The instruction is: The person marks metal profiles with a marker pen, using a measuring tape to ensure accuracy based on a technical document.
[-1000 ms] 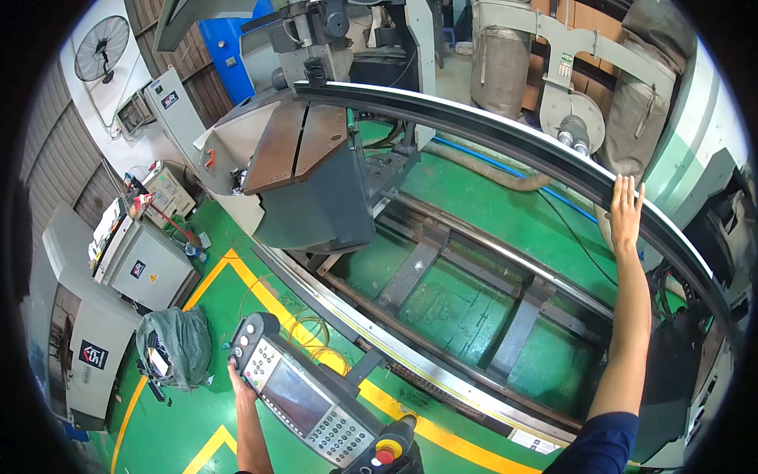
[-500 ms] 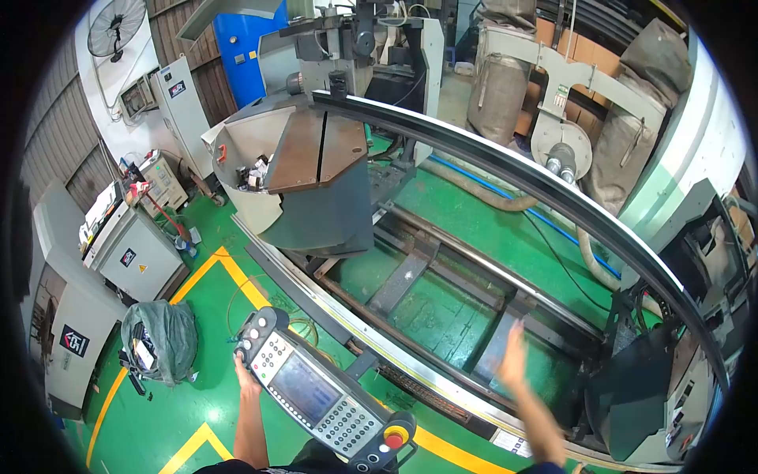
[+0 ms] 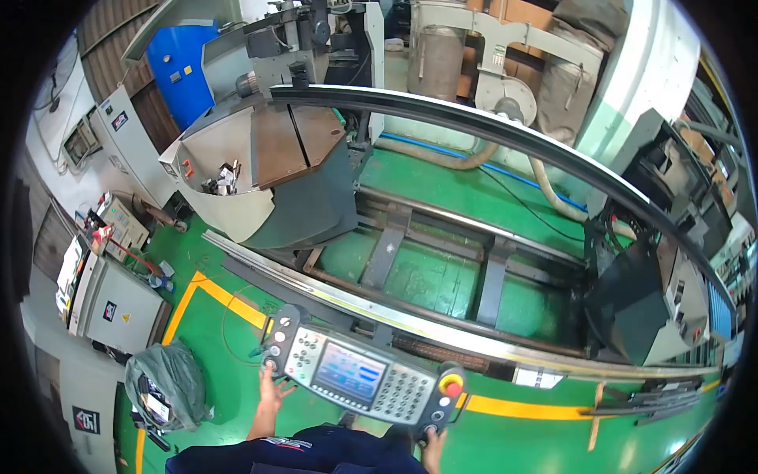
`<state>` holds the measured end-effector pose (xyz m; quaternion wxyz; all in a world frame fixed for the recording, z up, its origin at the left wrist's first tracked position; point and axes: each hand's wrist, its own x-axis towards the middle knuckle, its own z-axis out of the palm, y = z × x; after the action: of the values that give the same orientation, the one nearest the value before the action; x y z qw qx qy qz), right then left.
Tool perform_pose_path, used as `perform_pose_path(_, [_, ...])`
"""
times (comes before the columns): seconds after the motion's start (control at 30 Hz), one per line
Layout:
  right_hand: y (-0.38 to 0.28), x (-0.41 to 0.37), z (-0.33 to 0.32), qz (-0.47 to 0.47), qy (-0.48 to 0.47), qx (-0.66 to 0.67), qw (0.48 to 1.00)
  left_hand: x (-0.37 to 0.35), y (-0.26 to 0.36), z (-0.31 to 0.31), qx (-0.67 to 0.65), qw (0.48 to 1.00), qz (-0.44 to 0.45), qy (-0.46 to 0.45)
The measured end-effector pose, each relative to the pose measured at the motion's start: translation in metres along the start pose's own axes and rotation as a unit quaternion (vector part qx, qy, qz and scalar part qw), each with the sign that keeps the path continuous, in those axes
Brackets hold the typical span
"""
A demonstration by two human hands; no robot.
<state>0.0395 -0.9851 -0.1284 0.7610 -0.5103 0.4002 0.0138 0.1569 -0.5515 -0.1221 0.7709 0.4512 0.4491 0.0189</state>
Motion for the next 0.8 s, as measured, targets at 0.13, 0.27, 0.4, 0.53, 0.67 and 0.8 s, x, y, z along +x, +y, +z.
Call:
perform_pose_path(0.13, [-0.003,-0.016,0.013,-0.046,0.012,-0.055,0.997,-0.005,0.03,-0.008,0.083,0.994,-0.003,-0.072])
perform_pose_path(0.27, [-0.006,-0.016,0.019,-0.024,-0.003,-0.048,0.999,0.012,0.039,-0.017,0.126,0.987,-0.014,-0.101])
perform_pose_path(0.4, [-0.004,-0.015,0.018,-0.04,-0.008,-0.049,0.998,0.015,0.037,-0.013,0.141,0.987,-0.005,-0.077])
perform_pose_path(0.53, [0.002,-0.009,0.008,-0.034,-0.007,-0.071,0.997,0.007,0.045,-0.009,0.108,0.991,-0.026,-0.068])
perform_pose_path(0.67, [-0.006,-0.008,0.008,-0.019,-0.026,-0.089,0.995,0.003,0.047,-0.003,0.101,0.994,-0.02,-0.044])
perform_pose_path(0.8, [-0.006,-0.012,0.009,-0.031,-0.004,-0.084,0.996,0.011,0.037,-0.008,0.121,0.992,0.001,-0.036])
